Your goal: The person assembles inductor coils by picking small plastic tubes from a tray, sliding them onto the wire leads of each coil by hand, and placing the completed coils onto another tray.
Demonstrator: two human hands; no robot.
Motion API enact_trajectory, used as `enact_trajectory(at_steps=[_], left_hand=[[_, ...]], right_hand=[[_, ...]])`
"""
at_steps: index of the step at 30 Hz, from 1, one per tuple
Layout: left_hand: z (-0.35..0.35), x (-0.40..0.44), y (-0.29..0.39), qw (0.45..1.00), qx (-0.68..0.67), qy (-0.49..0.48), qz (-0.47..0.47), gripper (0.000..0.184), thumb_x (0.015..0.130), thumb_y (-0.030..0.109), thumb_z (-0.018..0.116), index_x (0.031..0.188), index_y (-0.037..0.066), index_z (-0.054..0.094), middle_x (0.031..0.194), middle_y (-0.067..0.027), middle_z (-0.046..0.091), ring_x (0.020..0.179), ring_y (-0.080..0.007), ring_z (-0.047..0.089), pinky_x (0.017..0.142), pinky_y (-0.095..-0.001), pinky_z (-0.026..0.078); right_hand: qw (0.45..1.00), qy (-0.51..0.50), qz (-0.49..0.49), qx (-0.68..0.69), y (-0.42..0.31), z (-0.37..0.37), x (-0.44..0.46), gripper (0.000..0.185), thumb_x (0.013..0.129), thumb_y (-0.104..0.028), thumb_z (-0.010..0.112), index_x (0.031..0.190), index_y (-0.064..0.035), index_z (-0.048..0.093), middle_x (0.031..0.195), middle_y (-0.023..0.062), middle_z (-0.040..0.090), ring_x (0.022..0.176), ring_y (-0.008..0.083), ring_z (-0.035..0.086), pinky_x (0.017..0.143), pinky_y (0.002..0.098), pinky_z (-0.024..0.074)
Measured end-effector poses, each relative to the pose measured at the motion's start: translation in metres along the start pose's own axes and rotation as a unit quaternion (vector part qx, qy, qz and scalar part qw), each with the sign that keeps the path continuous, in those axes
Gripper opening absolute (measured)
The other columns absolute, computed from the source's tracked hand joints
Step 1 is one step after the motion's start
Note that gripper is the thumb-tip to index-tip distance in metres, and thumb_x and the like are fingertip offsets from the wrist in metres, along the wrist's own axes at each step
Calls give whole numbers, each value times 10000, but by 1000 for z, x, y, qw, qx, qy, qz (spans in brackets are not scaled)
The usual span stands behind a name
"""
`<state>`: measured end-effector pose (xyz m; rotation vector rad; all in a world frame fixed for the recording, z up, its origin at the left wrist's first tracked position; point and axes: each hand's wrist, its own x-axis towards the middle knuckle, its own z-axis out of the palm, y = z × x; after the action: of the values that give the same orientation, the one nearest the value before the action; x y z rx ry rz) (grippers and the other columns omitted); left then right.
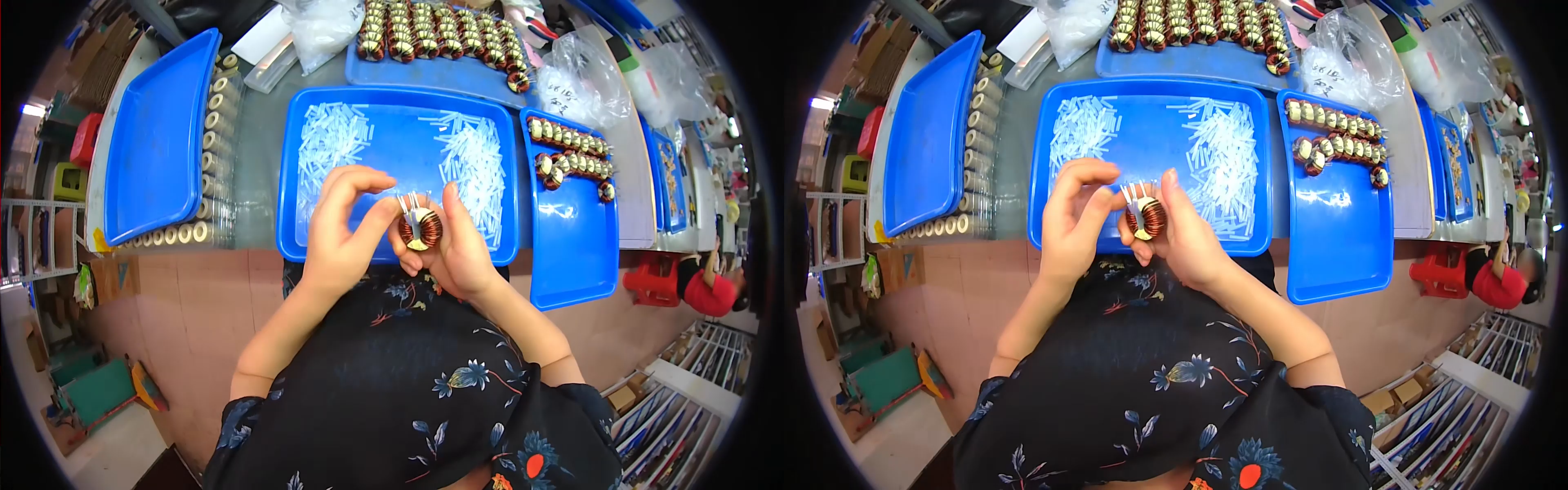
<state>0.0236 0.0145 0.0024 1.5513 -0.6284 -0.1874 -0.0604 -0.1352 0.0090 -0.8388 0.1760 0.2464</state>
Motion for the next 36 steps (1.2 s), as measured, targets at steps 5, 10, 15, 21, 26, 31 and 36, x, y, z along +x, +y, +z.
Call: enact_trajectory(at_steps=[5, 10, 15, 21, 26, 31, 36], left_hand=[[6, -4, 19, 955, 225, -16, 192, 532, 658, 216, 880, 1087, 17, 635, 1035, -119, 583, 909, -273, 585, 826, -353, 497], [3, -4, 10, 999, -7, -41, 21, 423, 787, 63, 788, 1162, -16, 608, 1068, -103, 596, 963, -190, 629, 820, -307, 524], [-9, -7, -6, 909, -356, -52, -212, 336, 988, 118, 594, 1277, -47, 548, 1163, -100, 637, 1036, -153, 618, 928, -301, 502], [-2, -13, -4, 919, -322, -79, -215, 348, 1009, 144, 563, 1307, -35, 548, 1196, -105, 623, 1073, -165, 612, 928, -289, 495], [2, -18, 0, 981, -104, -104, -123, 407, 960, 140, 629, 1317, -24, 523, 1159, -130, 615, 1089, -165, 595, 907, -296, 486], [8, -17, 15, 988, 60, -98, -99, 554, 820, 235, 803, 1242, 19, 515, 1008, -143, 647, 904, -235, 678, 776, -347, 529], [5, -14, 13, 978, 178, -110, 18, 492, 757, 218, 826, 1096, 46, 515, 866, -163, 672, 810, -354, 682, 676, -408, 539]], right_hand=[[999, 37, -7, -24, -4, -6, 4, 701, 1032, -602, 211, 1338, -48, 511, 952, 73, 589, 816, 155, 551, 758, 302, 482], [994, 64, 6, -90, -21, 12, -4, 687, 1041, -569, 234, 1401, -27, 456, 1071, 84, 600, 1032, 185, 597, 874, 330, 498], [959, 122, -84, -243, -28, -16, -3, 391, 1033, -330, 472, 1250, -13, 546, 996, 81, 637, 856, 155, 644, 774, 286, 520], [948, 127, -121, -266, -31, -7, -1, 187, 956, -128, 632, 1095, -5, 607, 958, 67, 652, 825, 94, 621, 720, 241, 515], [964, 123, -95, -214, -28, -9, -2, 158, 937, -75, 654, 1055, 17, 602, 952, 65, 660, 785, 93, 624, 701, 236, 521], [979, 78, -58, -181, -25, -12, -3, 126, 939, -73, 654, 1015, 13, 602, 924, 58, 658, 770, 101, 627, 693, 231, 514], [844, 1, -121, -523, -48, -9, -7, 183, 842, -116, 745, 939, -3, 639, 831, 49, 648, 751, 133, 629, 677, 285, 502]])
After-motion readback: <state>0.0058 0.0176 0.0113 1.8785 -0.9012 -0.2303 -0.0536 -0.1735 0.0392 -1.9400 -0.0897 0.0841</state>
